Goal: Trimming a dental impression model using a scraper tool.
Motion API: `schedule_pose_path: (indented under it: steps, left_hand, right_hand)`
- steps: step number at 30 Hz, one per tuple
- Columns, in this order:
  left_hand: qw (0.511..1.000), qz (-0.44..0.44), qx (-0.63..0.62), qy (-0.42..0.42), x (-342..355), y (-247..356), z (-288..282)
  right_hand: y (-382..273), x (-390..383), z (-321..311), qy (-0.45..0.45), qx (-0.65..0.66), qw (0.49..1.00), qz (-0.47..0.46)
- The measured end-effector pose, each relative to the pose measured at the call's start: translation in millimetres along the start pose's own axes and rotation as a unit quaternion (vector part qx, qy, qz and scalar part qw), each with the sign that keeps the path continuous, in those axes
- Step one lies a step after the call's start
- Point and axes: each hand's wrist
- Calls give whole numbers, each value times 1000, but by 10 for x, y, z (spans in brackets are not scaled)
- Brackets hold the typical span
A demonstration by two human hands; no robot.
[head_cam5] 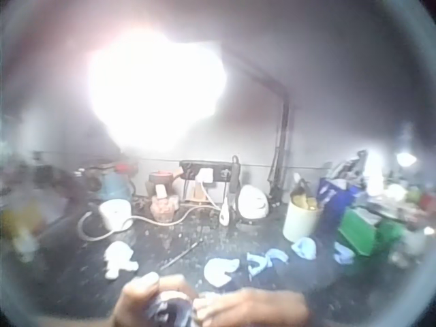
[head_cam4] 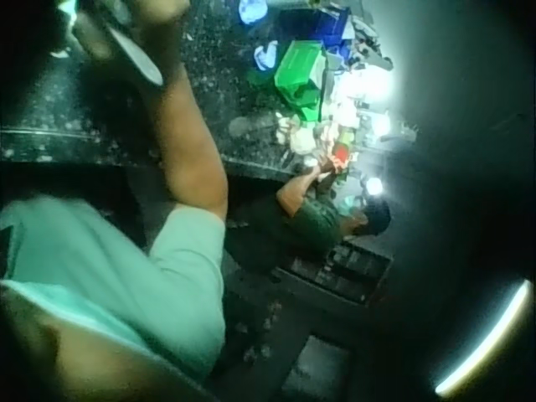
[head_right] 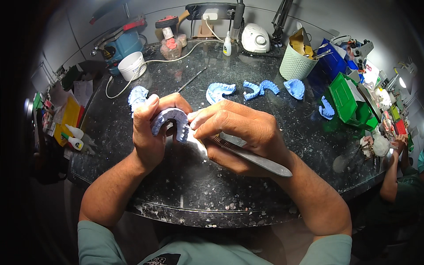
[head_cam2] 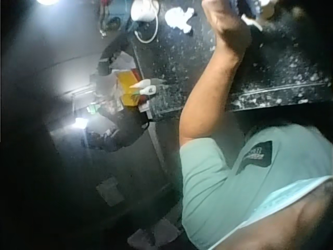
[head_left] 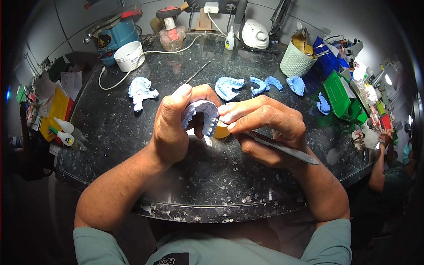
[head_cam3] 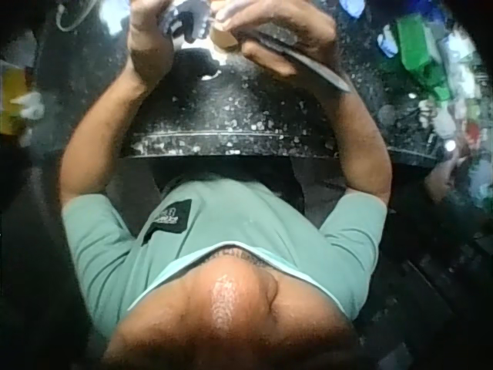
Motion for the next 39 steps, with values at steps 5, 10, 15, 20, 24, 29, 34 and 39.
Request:
schedule_pose_path:
  steps: [5, 10, 15, 20, 24, 29, 34, 39]
  left_hand:
    - [1000, 12, -28, -1, 3, -27, -11]
    - [998, 15, -57, 11, 11, -39, 6]
    - [998, 21, -65, 16, 12, -55, 11]
    - [996, 26, -83, 6, 14, -52, 17]
    - [997, 35, -72, 2, 16, -56, -1]
    - [998, 38, -42, 6, 2, -33, -20]
    - [997, 41, -71, -3, 18, -71, -12]
    - [997, 37, -72, -4, 3, -58, -19]
  right_hand:
    - [4, 0, 6, 7, 9, 1000, 1]
    - [7, 3, 14, 25, 10, 1000, -12]
    - [19, 5, 11, 20, 3, 1000, -20]
    - [40, 9, 41, 52, 2, 998, -18]
    - [11, 17, 7, 29, -3, 999, -24]
    - [5, 26, 17, 30, 6, 999, -28]
    - [31, 8, 27, 30, 0, 999, -29]
    - [33, 20, 56, 57, 11, 998, -23]
Point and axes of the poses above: each hand's wrist, its own x-axis towards the middle knuckle, its own z-axis out of the palm, y = z × x, and after that the axes turned 15 degrees about -y, right-handed
